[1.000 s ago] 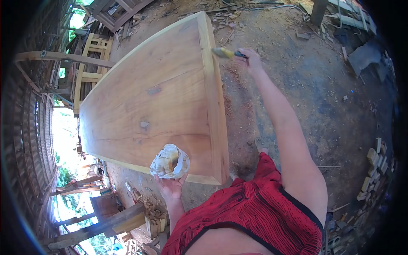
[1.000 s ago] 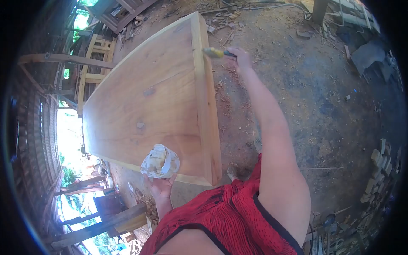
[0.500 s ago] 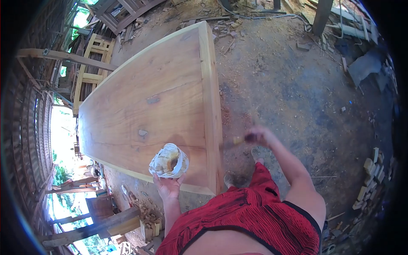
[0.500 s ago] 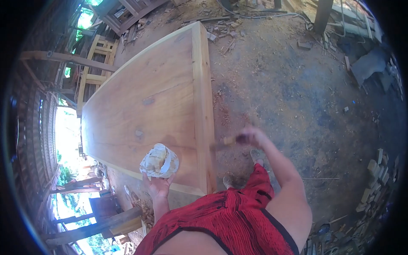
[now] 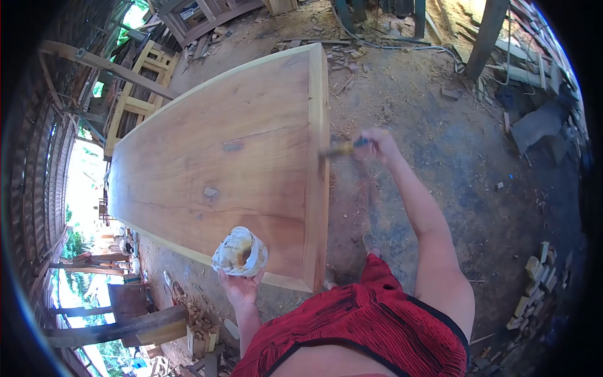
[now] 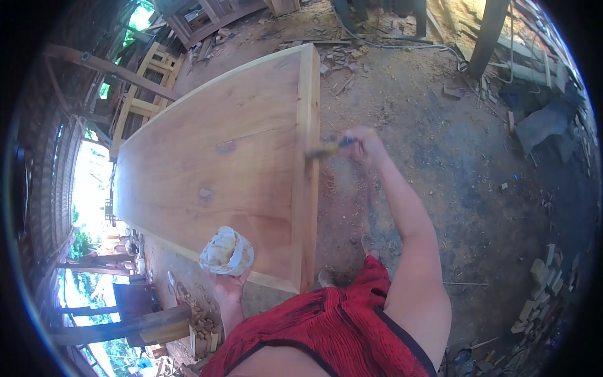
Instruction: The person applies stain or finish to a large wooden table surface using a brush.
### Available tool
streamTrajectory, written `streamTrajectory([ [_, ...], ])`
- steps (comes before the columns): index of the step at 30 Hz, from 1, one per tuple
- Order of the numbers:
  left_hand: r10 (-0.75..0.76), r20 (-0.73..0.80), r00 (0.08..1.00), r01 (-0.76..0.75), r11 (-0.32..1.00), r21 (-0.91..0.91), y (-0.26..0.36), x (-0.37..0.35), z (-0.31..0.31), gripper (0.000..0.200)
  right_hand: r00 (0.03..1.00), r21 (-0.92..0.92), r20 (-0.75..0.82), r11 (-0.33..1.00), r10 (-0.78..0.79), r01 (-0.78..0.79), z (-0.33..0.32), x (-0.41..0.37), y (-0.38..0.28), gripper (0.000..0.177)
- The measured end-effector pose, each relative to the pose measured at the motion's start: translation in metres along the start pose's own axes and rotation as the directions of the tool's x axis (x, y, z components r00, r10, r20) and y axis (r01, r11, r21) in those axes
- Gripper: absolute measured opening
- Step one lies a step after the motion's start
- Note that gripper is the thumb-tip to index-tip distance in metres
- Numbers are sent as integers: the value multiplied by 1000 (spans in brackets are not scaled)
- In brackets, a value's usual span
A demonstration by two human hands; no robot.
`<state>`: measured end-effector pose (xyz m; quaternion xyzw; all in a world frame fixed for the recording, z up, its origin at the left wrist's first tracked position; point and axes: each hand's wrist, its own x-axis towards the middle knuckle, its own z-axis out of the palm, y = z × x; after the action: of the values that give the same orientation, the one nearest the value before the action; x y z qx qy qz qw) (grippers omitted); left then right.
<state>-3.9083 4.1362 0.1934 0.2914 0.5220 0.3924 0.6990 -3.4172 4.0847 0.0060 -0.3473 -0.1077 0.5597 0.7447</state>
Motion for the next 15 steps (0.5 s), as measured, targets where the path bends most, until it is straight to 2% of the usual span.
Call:
streamTrajectory([
  [1,-3,2,1000,3,1000,-4,-1,-3,-1,86,1000,-5,-2,1000,-1,1,6,9,-10,19],
  [3,14,-44,999,-15,999,-34,-3,-13,0,89,925,144,-263,937,-273,318,33,22,-15,19],
  [7,-24,-33,999,22,998,-51,-4,-15,-15,87,887,186,-344,904,-307,384,65,17,28,15],
  [9,-22,41,999,26,996,-88,-1,-14,-33,85,879,-89,-336,940,-340,329,84,-25,67,15],
  [11,-7,71,997,14,996,-93,7,-19,-49,85,893,-250,-277,924,-355,290,93,-76,91,23],
  [12,8,89,996,0,995,-95,8,-22,-59,84,889,-265,-278,919,-363,293,100,-102,100,23],
  [14,0,127,992,19,989,-147,9,-21,-90,82,889,-542,-123,780,-441,312,117,-152,114,17],
  [15,3,153,988,26,982,-185,12,-21,-109,80,921,-635,-71,729,-384,256,123,-175,118,21],
])
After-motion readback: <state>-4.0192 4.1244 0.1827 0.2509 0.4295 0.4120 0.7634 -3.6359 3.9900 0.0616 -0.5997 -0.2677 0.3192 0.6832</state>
